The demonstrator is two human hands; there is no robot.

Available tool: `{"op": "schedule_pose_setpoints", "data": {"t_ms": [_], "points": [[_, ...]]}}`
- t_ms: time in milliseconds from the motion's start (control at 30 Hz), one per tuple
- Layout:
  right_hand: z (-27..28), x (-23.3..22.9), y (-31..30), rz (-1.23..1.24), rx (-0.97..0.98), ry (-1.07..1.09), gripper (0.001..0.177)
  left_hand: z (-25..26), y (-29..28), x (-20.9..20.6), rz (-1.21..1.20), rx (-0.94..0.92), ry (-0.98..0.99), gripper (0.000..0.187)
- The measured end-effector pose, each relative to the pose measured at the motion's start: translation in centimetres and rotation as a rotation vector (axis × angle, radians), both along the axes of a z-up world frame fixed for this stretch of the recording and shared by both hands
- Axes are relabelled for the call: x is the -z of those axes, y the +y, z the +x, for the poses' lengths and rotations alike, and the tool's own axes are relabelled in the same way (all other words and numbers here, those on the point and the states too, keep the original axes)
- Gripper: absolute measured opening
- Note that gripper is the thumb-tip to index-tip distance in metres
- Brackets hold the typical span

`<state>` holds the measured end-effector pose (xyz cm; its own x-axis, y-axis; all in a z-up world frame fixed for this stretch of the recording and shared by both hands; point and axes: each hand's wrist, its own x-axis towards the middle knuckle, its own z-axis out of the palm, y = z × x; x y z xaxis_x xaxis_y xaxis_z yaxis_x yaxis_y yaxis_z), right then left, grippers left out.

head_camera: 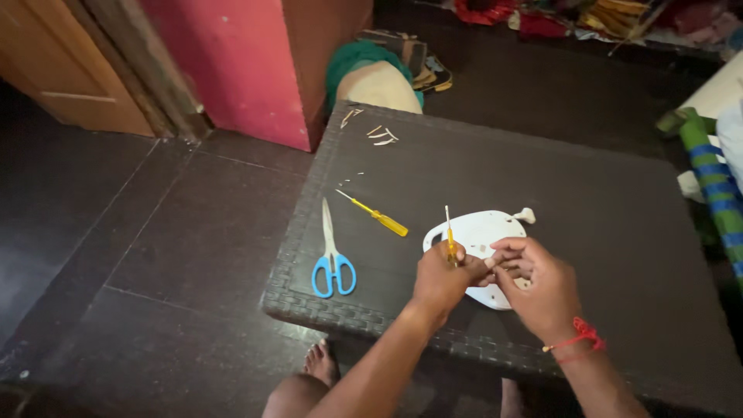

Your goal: The person uses a yellow screwdriver to remove screws from a white plastic appliance casing on a dark table. They then use a small tool to scrape or clean the surface of the casing before reinserting the screws.

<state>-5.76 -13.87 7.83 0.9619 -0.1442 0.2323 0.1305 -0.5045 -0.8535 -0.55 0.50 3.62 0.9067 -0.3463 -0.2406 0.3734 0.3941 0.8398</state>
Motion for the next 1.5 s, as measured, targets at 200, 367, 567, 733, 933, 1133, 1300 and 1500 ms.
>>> {"op": "schedule_pose_setpoints", "data": {"t_ms": [200,367,567,733,933,1133,1300,1500], "points": [[-1.0,3.4,-1.6,0.361,0.011,-0.006,0.027,0.9,-0.6,2.4,-0.241,0.159,0.167,0.034],[-0.5,4.3,-2.0,0.552,0.055,0.053,0.018,1.9,-0.8,3.2,-0.179,0.201,0.071,0.033],[2.8,5.3,-3.6,0.459,0.125,0.063,0.010,2.1,-1.3,1.3,0.472,0.002,-0.258,0.022],[4.4,5.5,-5.1,0.290,0.232,0.054,0.010,4.3,-0.9,1.1,0.792,-0.292,-0.612,0.020],[5.3,5.4,-6.2,0.297,0.341,0.383,0.013,5.3,-1.6,1.9,0.799,-0.284,-0.808,0.033],[5.3,6.3,-9.0,0.422,-0.082,0.671,0.012,5.4,-3.3,2.1,0.930,-0.240,-0.792,0.047],[4.9,7.1,-9.7,0.393,-0.096,0.679,0.014,4.5,-3.8,1.0,1.234,0.019,-0.678,0.059],[5.2,6.5,-10.0,0.435,0.186,0.537,0.012,4.4,-3.9,1.7,1.159,0.132,-0.615,0.076]]}}
